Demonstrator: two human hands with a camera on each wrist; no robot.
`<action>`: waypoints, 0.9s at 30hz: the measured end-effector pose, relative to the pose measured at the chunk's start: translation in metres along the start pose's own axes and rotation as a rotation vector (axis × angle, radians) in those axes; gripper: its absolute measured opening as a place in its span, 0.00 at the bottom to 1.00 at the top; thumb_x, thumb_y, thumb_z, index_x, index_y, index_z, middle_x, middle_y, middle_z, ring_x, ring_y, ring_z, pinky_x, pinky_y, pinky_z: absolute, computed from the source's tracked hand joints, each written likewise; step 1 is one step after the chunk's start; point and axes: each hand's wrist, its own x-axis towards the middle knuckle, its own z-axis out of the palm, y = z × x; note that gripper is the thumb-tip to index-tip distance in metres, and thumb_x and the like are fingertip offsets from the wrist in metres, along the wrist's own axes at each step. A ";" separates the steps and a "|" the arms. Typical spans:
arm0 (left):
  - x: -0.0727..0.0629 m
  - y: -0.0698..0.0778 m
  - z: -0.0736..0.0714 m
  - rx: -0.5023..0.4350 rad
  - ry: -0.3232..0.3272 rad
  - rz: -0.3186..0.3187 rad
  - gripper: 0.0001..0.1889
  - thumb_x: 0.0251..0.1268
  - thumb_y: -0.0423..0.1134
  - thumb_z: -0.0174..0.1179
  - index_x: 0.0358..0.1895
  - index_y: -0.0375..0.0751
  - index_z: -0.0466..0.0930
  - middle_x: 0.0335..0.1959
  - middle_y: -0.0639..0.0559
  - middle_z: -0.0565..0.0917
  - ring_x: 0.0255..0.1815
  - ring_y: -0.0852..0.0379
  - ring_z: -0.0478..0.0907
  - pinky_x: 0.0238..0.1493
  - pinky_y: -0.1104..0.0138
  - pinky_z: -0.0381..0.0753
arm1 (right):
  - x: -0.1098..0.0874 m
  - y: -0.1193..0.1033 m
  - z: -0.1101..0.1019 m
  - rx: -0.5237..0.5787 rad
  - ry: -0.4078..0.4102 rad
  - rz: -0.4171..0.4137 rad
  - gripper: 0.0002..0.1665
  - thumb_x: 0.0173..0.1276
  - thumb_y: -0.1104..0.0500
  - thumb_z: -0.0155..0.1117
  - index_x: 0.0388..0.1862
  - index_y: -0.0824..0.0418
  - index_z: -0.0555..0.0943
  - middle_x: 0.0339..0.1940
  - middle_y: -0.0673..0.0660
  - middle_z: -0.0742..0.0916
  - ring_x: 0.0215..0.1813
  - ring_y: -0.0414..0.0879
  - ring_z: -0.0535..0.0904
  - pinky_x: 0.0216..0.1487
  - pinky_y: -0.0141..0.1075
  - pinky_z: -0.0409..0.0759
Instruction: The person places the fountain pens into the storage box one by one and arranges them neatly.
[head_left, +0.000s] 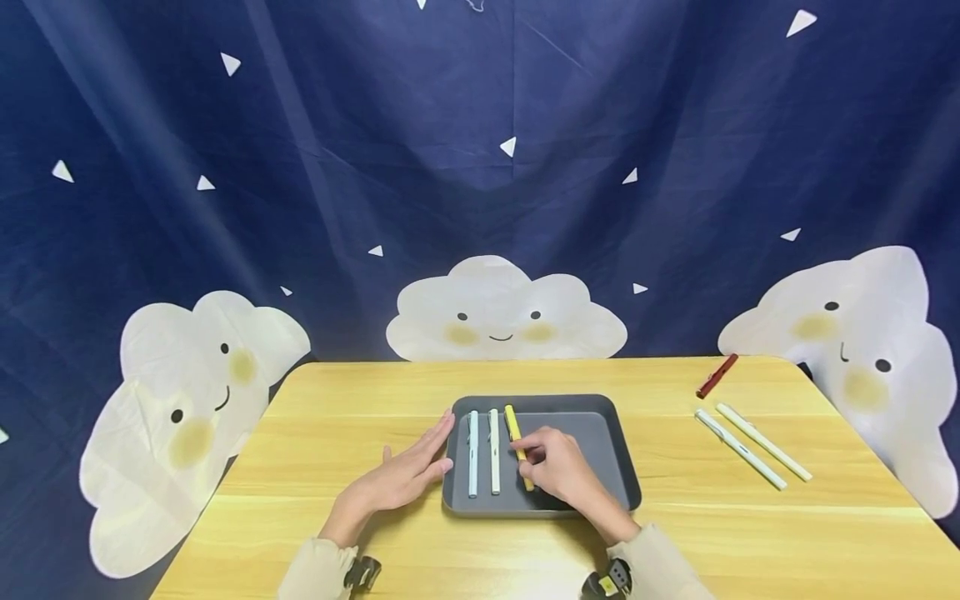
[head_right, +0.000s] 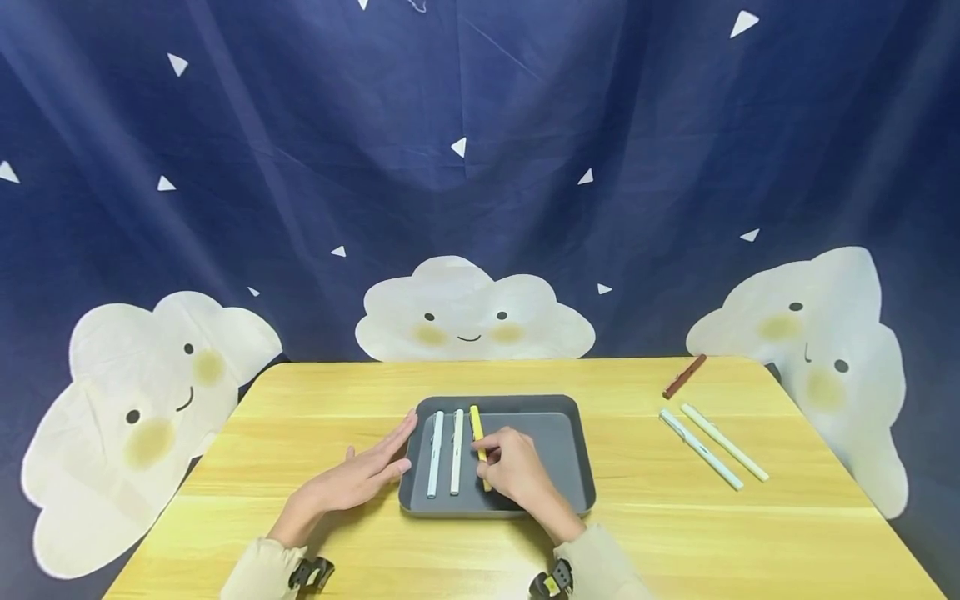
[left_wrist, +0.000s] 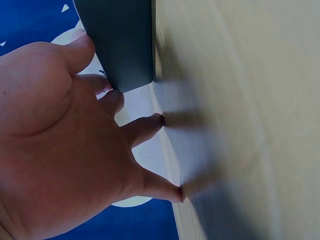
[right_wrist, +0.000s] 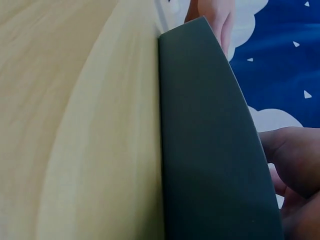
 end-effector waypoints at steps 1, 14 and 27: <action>0.000 0.001 0.000 -0.001 0.000 -0.001 0.35 0.86 0.49 0.43 0.85 0.45 0.40 0.85 0.48 0.41 0.81 0.36 0.48 0.57 0.16 0.33 | 0.000 0.000 0.000 0.001 -0.008 0.001 0.18 0.53 0.74 0.69 0.43 0.63 0.92 0.35 0.53 0.84 0.33 0.40 0.81 0.35 0.31 0.78; 0.000 0.002 0.000 0.000 -0.006 -0.003 0.35 0.86 0.50 0.43 0.85 0.46 0.39 0.85 0.50 0.40 0.82 0.36 0.49 0.58 0.16 0.32 | -0.004 0.002 0.003 -0.002 -0.005 0.011 0.20 0.53 0.75 0.67 0.44 0.63 0.91 0.38 0.55 0.84 0.31 0.38 0.77 0.33 0.30 0.76; 0.000 0.001 0.000 0.000 0.001 -0.014 0.35 0.86 0.50 0.43 0.85 0.47 0.39 0.85 0.51 0.41 0.82 0.38 0.48 0.58 0.16 0.32 | -0.005 0.003 0.011 0.027 0.063 -0.007 0.16 0.55 0.76 0.72 0.42 0.64 0.90 0.42 0.56 0.83 0.31 0.35 0.78 0.35 0.30 0.79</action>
